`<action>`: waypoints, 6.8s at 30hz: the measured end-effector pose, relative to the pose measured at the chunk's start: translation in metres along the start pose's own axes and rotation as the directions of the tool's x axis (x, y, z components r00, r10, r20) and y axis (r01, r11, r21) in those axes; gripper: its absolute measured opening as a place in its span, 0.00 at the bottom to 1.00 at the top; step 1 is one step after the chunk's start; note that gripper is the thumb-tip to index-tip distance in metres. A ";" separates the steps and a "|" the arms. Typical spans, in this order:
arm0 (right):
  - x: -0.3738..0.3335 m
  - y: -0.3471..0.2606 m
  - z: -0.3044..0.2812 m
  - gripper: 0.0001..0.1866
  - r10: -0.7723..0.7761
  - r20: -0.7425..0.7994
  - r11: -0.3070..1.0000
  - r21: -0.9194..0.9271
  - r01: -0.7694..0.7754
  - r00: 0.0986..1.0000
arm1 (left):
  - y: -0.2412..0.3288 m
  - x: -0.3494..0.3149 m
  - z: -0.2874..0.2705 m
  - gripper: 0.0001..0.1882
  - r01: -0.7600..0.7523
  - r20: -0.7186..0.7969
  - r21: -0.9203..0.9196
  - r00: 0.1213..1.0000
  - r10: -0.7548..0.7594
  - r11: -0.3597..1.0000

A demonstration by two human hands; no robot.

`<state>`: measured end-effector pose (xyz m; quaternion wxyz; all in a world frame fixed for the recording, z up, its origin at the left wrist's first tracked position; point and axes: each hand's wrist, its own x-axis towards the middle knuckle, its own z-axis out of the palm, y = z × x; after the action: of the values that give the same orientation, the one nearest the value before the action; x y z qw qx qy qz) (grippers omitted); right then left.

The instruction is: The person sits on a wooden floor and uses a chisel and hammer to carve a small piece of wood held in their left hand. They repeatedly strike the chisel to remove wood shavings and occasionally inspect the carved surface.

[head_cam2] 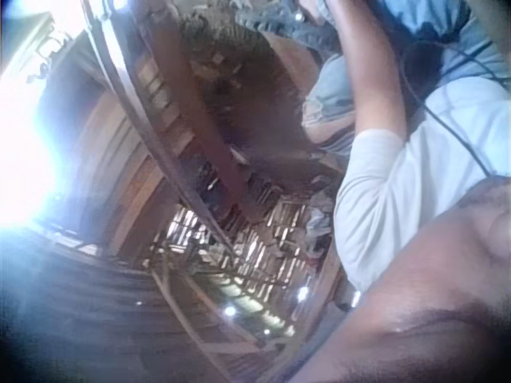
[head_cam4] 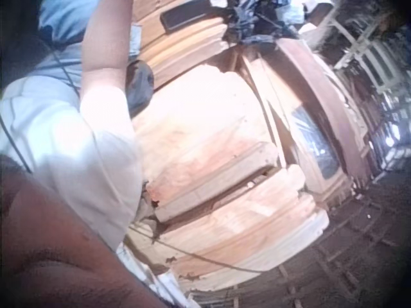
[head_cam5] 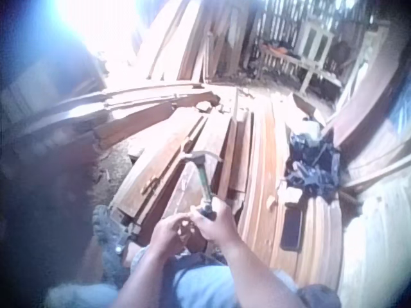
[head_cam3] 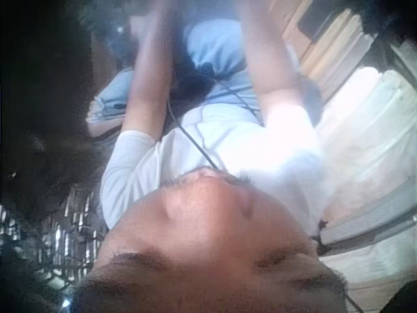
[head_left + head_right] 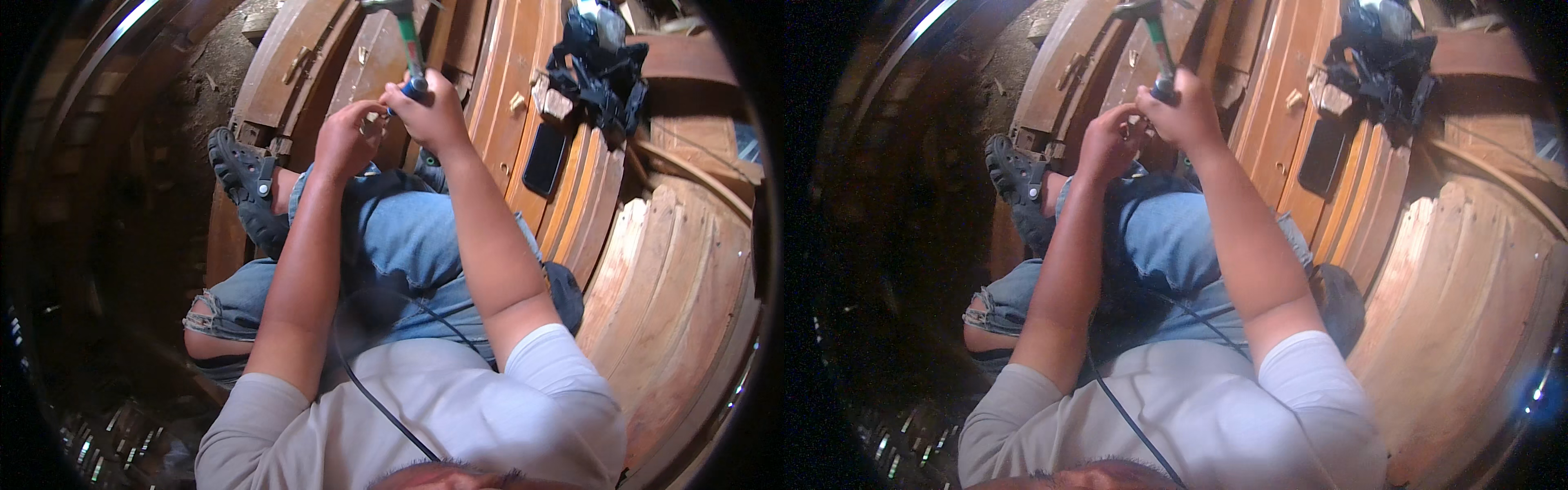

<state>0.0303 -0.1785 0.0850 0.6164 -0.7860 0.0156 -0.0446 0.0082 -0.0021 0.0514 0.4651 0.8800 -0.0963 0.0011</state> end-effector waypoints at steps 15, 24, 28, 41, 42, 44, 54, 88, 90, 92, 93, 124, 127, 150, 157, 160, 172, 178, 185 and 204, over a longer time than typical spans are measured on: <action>0.009 -0.008 -0.011 0.17 0.060 -0.009 0.960 -0.272 -0.060 0.998 | 0.000 0.002 0.020 0.13 -0.064 -0.093 0.237 0.992 0.088 0.969; -0.004 -0.002 -0.026 0.15 -0.035 0.126 0.999 -0.034 0.039 0.991 | -0.026 0.006 0.017 0.14 0.085 -0.184 0.036 0.980 -0.077 0.996; -0.017 0.020 -0.035 0.13 -0.128 0.045 0.911 -0.389 0.136 0.991 | -0.109 0.030 -0.033 0.15 0.211 -0.267 -0.330 0.914 -0.306 0.920; 0.013 0.003 -0.033 0.15 0.095 -0.167 0.995 0.001 -0.096 0.981 | -0.059 0.025 -0.037 0.17 0.177 -0.100 -0.791 0.907 -0.409 0.586; 0.014 0.004 -0.033 0.15 0.135 -0.156 0.991 0.016 -0.134 0.979 | -0.060 0.024 -0.038 0.17 0.174 -0.082 -0.822 0.906 -0.415 0.542; 0.017 0.002 -0.033 0.15 0.213 -0.131 0.977 0.048 -0.208 0.968 | -0.063 0.023 -0.040 0.17 0.168 -0.045 -0.876 0.905 -0.423 0.453; 0.011 0.005 -0.003 0.28 0.316 0.169 0.927 -0.264 -0.266 0.934 | -0.054 0.015 -0.035 0.16 0.114 -0.043 -0.928 0.913 -0.406 0.354; 0.001 -0.024 -0.020 0.20 0.131 0.073 0.966 -0.234 -0.110 0.989 | -0.107 0.012 -0.047 0.20 0.088 0.170 -0.949 0.952 -0.256 -0.303; 0.000 -0.026 -0.020 0.20 0.149 0.138 0.973 -0.194 -0.121 0.979 | -0.085 0.012 -0.043 0.20 0.074 0.100 -0.990 0.968 -0.232 -0.118; -0.001 -0.021 -0.015 0.22 0.156 0.205 0.986 -0.088 -0.141 0.966 | -0.049 0.011 -0.046 0.19 0.063 0.030 -0.994 0.947 -0.321 0.092; 0.000 -0.022 -0.014 0.23 0.178 0.253 0.984 -0.077 -0.163 0.951 | -0.034 0.009 -0.052 0.19 0.066 0.012 -0.982 0.957 -0.291 0.179; -0.047 -0.084 0.007 0.17 -0.295 0.340 0.954 0.157 0.255 0.893 | 0.062 -0.100 -0.150 0.22 0.203 -0.040 -0.726 0.941 -0.335 0.657; -0.045 -0.084 0.004 0.14 -0.272 0.334 0.939 0.299 0.173 0.902 | 0.062 -0.104 -0.145 0.20 0.288 0.034 -0.795 0.900 -0.435 0.534; -0.044 -0.067 0.003 0.13 -0.269 0.320 0.910 0.393 0.131 0.909 | 0.043 -0.103 -0.134 0.19 0.228 0.105 -0.934 0.911 -0.399 0.276; -0.043 -0.062 0.004 0.12 -0.077 0.309 0.938 0.345 -0.037 0.948 | 0.060 -0.105 -0.129 0.20 0.181 -0.038 -0.859 0.911 -0.411 0.479; -0.040 -0.062 0.001 0.11 -0.006 0.361 0.913 0.383 -0.142 0.933 | 0.061 -0.106 -0.128 0.21 0.149 -0.094 -0.832 0.912 -0.399 0.535; -0.039 -0.055 0.007 0.10 -0.142 0.322 0.921 0.390 0.006 0.936 | 0.065 -0.108 -0.128 0.21 0.140 -0.178 -0.735 0.905 -0.387 0.664; -0.038 -0.064 -0.003 0.09 -0.098 0.198 0.933 0.359 0.021 0.975 | 0.062 -0.107 -0.131 0.20 0.197 -0.055 -0.863 0.879 -0.473 0.466; -0.030 -0.062 -0.008 0.10 0.015 0.153 0.894 0.440 -0.082 0.988 | 0.045 -0.107 -0.135 0.23 0.258 0.159 -0.946 0.897 -0.412 0.195; -0.022 -0.038 0.008 0.19 0.096 0.235 0.899 0.397 -0.186 0.967 | 0.081 -0.110 -0.141 0.39 0.519 0.459 -0.844 0.829 -0.319 0.134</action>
<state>0.0082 -0.1600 0.1188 0.7691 -0.6339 -0.0021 0.0810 -0.1013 0.0877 0.1878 0.8645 0.4084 0.1347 -0.2604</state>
